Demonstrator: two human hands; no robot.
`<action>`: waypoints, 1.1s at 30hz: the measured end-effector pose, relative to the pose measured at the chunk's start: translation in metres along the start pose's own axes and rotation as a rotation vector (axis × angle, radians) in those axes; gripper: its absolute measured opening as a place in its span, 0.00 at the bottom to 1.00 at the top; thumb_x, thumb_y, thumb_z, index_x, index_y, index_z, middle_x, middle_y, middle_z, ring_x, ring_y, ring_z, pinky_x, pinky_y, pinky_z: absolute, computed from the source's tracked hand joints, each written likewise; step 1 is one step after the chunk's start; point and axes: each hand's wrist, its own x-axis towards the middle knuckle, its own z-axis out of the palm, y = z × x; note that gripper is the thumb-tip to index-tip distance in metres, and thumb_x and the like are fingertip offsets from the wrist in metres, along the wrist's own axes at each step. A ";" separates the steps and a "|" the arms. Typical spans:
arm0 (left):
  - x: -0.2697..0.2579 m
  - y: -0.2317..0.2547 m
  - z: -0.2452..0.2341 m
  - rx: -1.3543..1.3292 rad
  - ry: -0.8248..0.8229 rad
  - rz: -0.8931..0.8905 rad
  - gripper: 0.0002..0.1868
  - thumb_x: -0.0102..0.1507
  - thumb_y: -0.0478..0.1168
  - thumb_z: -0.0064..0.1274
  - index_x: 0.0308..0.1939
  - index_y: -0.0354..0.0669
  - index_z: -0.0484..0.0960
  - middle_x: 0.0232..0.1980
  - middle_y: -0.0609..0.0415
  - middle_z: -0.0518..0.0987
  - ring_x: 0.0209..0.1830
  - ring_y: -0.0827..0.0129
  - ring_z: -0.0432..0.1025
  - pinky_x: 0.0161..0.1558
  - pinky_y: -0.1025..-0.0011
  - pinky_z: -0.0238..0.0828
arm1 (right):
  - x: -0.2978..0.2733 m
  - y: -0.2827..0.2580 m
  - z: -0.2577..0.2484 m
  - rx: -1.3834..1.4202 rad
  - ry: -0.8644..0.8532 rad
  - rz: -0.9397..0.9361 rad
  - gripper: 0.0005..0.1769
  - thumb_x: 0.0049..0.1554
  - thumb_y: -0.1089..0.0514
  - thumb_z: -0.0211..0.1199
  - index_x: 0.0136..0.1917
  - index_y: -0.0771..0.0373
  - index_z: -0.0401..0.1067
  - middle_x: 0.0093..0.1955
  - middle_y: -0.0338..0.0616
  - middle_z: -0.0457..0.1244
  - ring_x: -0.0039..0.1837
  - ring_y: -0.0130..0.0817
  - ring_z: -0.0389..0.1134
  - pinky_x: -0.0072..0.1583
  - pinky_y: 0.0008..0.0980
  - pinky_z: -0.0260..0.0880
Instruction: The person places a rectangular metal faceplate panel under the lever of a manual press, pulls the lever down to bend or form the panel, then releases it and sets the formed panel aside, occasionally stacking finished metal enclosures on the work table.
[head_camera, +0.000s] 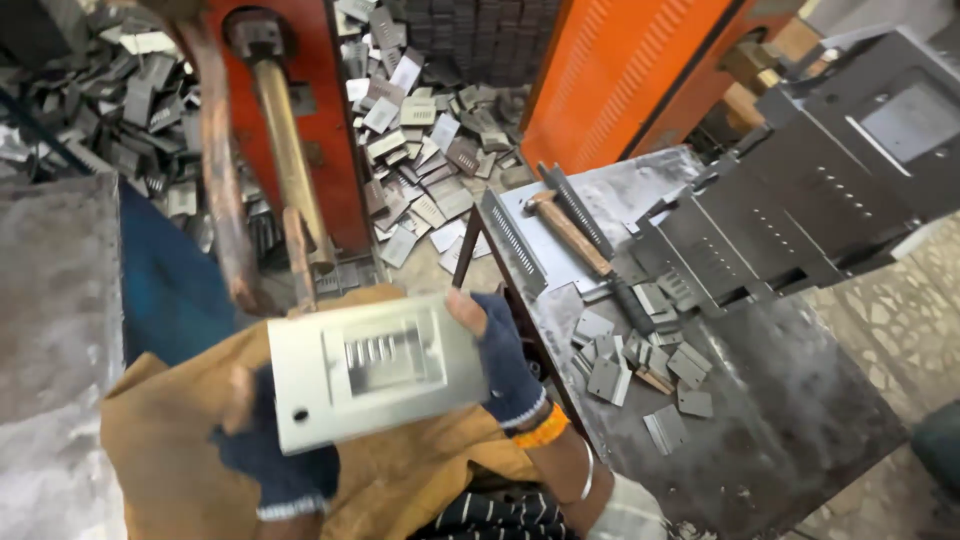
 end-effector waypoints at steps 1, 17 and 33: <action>0.020 0.016 0.019 0.036 0.019 0.063 0.30 0.70 0.58 0.45 0.53 0.29 0.77 0.48 0.46 0.80 0.45 0.64 0.74 0.48 0.67 0.70 | -0.003 -0.010 0.014 -0.003 -0.008 0.012 0.25 0.68 0.45 0.61 0.44 0.71 0.72 0.37 0.41 0.62 0.38 0.28 0.62 0.39 0.29 0.62; 0.138 0.033 0.004 0.507 -0.167 0.376 0.29 0.72 0.56 0.52 0.44 0.26 0.80 0.41 0.51 0.77 0.43 0.71 0.71 0.52 0.73 0.67 | -0.014 0.000 -0.041 -0.485 0.098 0.004 0.20 0.63 0.48 0.53 0.56 0.65 0.76 0.49 0.43 0.70 0.52 0.32 0.70 0.58 0.32 0.69; 0.168 -0.025 -0.086 0.524 -0.165 0.298 0.27 0.73 0.53 0.56 0.28 0.38 0.67 0.27 0.63 0.65 0.28 0.80 0.57 0.33 0.77 0.50 | 0.028 0.071 -0.195 -1.702 0.436 -0.217 0.15 0.55 0.46 0.64 0.47 0.58 0.74 0.46 0.50 0.67 0.54 0.50 0.66 0.57 0.51 0.59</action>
